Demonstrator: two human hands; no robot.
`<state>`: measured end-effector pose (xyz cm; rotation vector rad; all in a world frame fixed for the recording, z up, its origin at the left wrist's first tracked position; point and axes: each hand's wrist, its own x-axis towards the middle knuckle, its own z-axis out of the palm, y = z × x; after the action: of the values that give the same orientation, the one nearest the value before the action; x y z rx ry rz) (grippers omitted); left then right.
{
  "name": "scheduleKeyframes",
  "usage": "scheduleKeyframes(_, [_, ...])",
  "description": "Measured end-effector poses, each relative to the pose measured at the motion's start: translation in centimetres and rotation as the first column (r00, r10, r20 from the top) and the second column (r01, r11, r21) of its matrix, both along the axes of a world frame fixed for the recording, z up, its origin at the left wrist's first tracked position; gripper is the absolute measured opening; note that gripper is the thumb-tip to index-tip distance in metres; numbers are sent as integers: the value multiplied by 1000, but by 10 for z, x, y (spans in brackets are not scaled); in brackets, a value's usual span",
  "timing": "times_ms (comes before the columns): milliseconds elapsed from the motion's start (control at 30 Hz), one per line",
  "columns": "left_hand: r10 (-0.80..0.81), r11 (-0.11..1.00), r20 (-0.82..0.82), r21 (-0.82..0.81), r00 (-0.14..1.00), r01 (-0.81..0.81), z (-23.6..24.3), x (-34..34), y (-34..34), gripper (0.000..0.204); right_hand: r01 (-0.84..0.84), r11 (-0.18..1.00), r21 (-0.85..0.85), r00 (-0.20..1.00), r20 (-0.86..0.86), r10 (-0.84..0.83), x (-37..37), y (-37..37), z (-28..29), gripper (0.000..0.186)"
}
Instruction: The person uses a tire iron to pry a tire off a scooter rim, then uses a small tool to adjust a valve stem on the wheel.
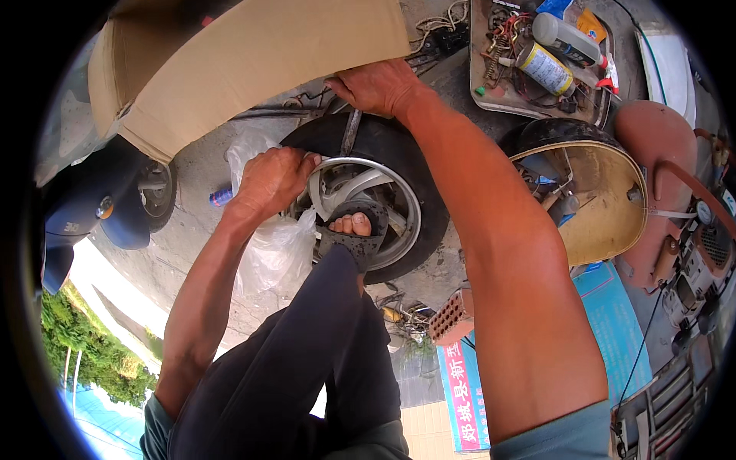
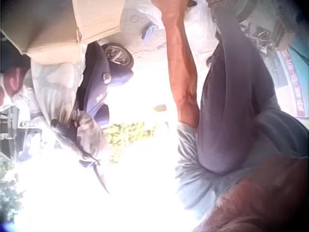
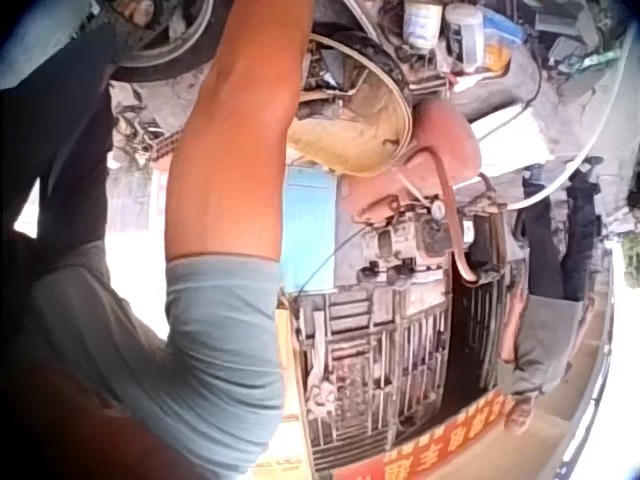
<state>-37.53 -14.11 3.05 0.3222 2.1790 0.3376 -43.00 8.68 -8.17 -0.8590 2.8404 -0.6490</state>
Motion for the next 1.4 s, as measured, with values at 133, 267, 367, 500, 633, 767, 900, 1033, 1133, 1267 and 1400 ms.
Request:
scheduleKeyframes(133, [-177, 981, -69, -95, 982, 170, -11, 9, 12, 32, 13, 999, -38, 986, -168, -19, -1, -3, -8, 35])
scheduleKeyframes(267, [168, 979, 124, 94, 978, -180, -37, 20, -7, 28, 20, 1000, -21, 974, -224, -24, -2, -3, -7, 40])
scheduleKeyframes(367, [786, 509, 520, -234, 335, -829, -23, 16, 7, 27, 31, 999, -28, 989, -143, -34, 0, -2, -12, 43])
scheduleKeyframes(500, [823, 393, 502, -167, 265, -904, -22, 27, 8, 34, 42, 999, -28, 997, -67, -43, 3, -5, -15, 44])
scheduleKeyframes(633, [786, 534, 411, -73, 462, -842, -26, 34, 5, 31, 24, 992, -127, 975, -216, -52, -2, -4, -19, 41])
scheduleKeyframes(767, [688, 706, 216, 22, 692, -708, -25, 38, -6, 25, 11, 987, -159, 988, -150, -35, -2, -2, -20, 36])
scheduleKeyframes(900, [576, 812, 47, 80, 816, -578, -17, 44, -10, 19, 9, 986, -167, 992, -125, -30, 1, -2, -19, 34])
scheduleKeyframes(1033, [410, 907, 9, 98, 912, -409, -7, 41, -10, 15, 21, 982, -187, 988, -146, -49, -1, -2, -16, 34])
scheduleKeyframes(1133, [154, 986, -7, 70, 988, -153, -10, 43, -7, 13, 30, 983, -183, 986, -158, -60, 0, -1, -14, 35])
scheduleKeyframes(1267, [4, 987, -50, 161, 999, 4, -17, 51, -14, 6, 21, 980, -199, 985, -165, -55, 1, 0, -16, 34])
scheduleKeyframes(1400, [61, 988, 23, 141, 998, -64, -23, 51, -20, 7, 14, 977, -213, 985, -168, -51, -4, 1, -11, 32])
